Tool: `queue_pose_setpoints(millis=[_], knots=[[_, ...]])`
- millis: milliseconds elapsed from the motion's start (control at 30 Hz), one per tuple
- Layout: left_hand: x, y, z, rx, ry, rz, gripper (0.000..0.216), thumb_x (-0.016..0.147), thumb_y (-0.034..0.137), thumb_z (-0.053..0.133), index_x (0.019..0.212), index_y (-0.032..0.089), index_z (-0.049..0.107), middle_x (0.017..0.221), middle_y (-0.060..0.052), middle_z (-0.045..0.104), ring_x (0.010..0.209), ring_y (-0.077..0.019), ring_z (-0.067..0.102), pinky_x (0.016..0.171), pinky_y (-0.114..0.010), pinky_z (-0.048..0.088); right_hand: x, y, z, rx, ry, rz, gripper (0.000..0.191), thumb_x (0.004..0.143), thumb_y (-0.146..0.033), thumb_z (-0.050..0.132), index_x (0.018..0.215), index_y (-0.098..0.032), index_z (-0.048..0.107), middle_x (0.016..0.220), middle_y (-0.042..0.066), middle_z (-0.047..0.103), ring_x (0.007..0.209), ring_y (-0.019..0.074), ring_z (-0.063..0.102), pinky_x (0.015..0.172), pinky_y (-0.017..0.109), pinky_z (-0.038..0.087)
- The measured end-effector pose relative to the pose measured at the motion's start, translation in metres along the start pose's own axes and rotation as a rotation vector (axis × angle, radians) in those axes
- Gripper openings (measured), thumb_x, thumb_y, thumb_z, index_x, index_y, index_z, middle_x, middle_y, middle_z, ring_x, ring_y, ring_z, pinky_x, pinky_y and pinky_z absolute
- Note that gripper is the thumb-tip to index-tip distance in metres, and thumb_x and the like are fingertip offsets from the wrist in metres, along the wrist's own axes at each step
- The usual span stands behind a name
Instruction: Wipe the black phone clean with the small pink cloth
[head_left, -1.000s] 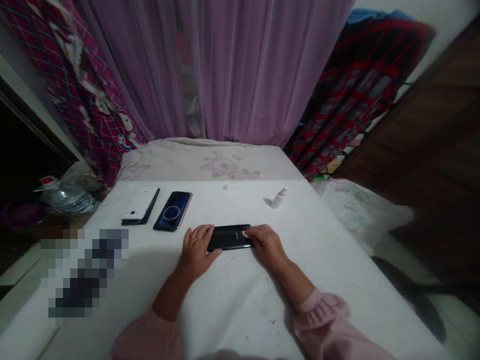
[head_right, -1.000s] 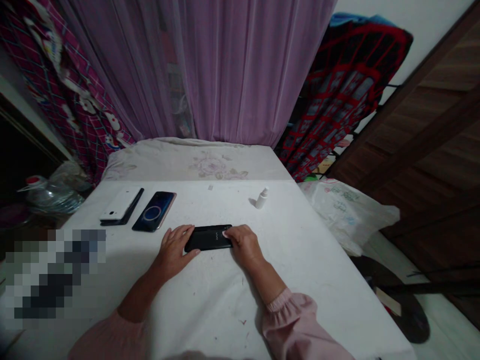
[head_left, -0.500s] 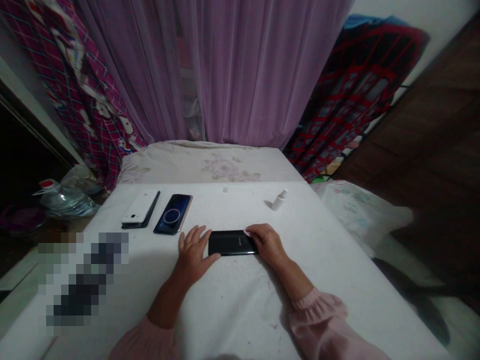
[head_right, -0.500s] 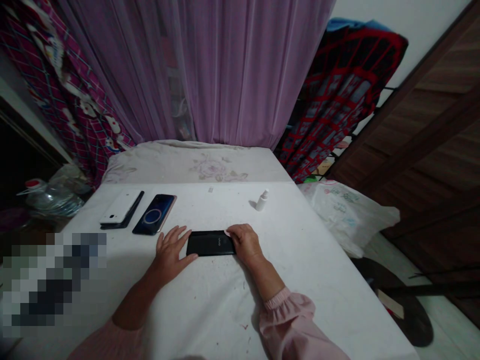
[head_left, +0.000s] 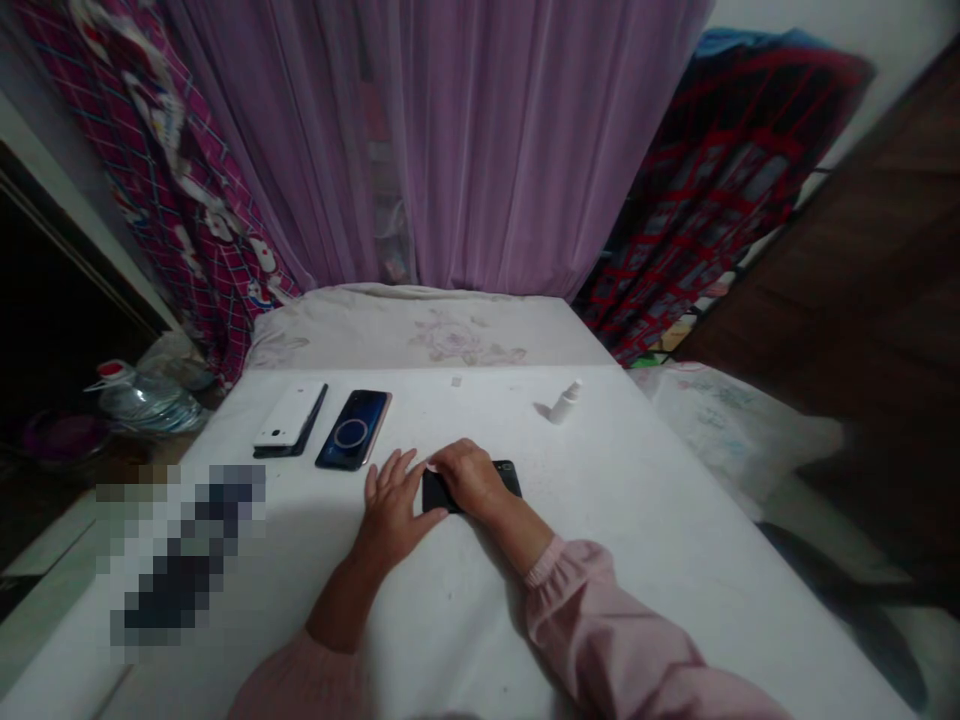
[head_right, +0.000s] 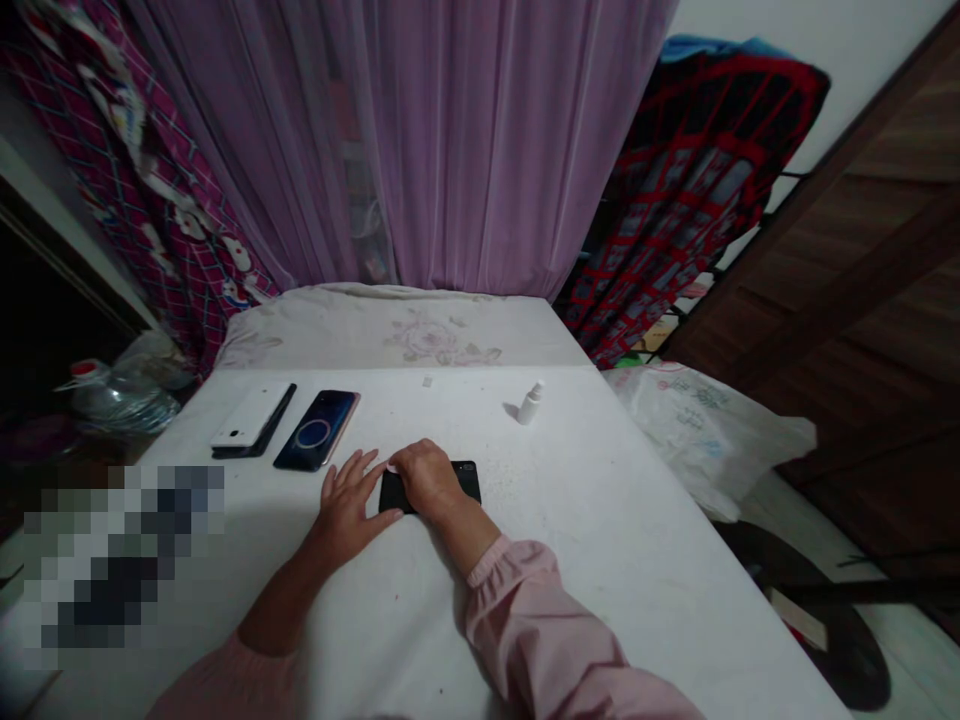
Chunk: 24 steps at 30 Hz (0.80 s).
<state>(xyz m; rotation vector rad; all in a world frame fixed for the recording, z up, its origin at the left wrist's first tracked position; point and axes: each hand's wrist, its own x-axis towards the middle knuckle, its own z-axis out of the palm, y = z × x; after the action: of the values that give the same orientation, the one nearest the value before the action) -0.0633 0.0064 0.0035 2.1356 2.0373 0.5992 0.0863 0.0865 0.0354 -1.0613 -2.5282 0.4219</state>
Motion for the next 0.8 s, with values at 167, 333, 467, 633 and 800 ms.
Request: queue_pose_setpoints(millis=[167, 333, 467, 633, 800], knots=[[-0.001, 0.002, -0.003, 0.008, -0.010, 0.015, 0.059, 0.077, 0.040, 0.071, 0.131, 0.021, 0.056, 0.149, -0.015, 0.045, 0.142, -0.0363, 0.031, 0.113, -0.063, 0.019, -0.019, 0.029, -0.010, 0.015, 0.027, 0.057, 0.023, 0.089, -0.012, 0.058, 0.101, -0.023, 0.075, 0.097, 0.005, 0.076, 0.093, 0.0196, 0.065, 0.086, 0.030, 0.049], [-0.002, 0.003, -0.005, 0.006, -0.028, 0.026, 0.060, 0.079, 0.040, 0.069, 0.133, 0.021, 0.054, 0.151, -0.016, 0.042, 0.144, -0.0365, 0.028, 0.113, -0.065, 0.016, -0.065, 0.070, -0.032, 0.009, 0.128, 0.150, 0.021, 0.091, -0.019, 0.055, 0.098, -0.023, 0.074, 0.092, 0.005, 0.075, 0.090, 0.0201, 0.066, 0.083, 0.032, 0.051], [-0.003, 0.002, -0.003, 0.004, -0.029, 0.050, 0.059, 0.079, 0.040, 0.069, 0.134, 0.022, 0.053, 0.151, -0.016, 0.042, 0.144, -0.0362, 0.028, 0.113, -0.065, 0.015, -0.092, 0.083, -0.034, 0.056, 0.215, 0.216, 0.024, 0.090, -0.020, 0.053, 0.100, -0.023, 0.074, 0.092, 0.006, 0.075, 0.090, 0.0211, 0.067, 0.083, 0.034, 0.052], [-0.004, 0.001, -0.001, 0.016, -0.001, 0.103, 0.062, 0.083, 0.040, 0.063, 0.139, 0.019, 0.048, 0.153, -0.017, 0.038, 0.144, -0.0367, 0.027, 0.113, -0.065, 0.016, -0.095, 0.088, -0.026, 0.168, 0.352, 0.356, 0.022, 0.088, -0.027, 0.055, 0.096, -0.024, 0.075, 0.093, 0.006, 0.076, 0.087, 0.0221, 0.070, 0.079, 0.036, 0.055], [-0.001, 0.008, -0.005, 0.000, -0.053, 0.268, 0.063, 0.087, 0.036, 0.057, 0.146, 0.022, 0.039, 0.150, -0.013, 0.045, 0.143, -0.0331, 0.030, 0.115, -0.064, 0.008, -0.086, 0.083, -0.028, 0.134, 0.312, 0.329, 0.020, 0.086, -0.023, 0.056, 0.095, -0.024, 0.075, 0.092, 0.005, 0.076, 0.087, 0.0214, 0.070, 0.079, 0.035, 0.055]])
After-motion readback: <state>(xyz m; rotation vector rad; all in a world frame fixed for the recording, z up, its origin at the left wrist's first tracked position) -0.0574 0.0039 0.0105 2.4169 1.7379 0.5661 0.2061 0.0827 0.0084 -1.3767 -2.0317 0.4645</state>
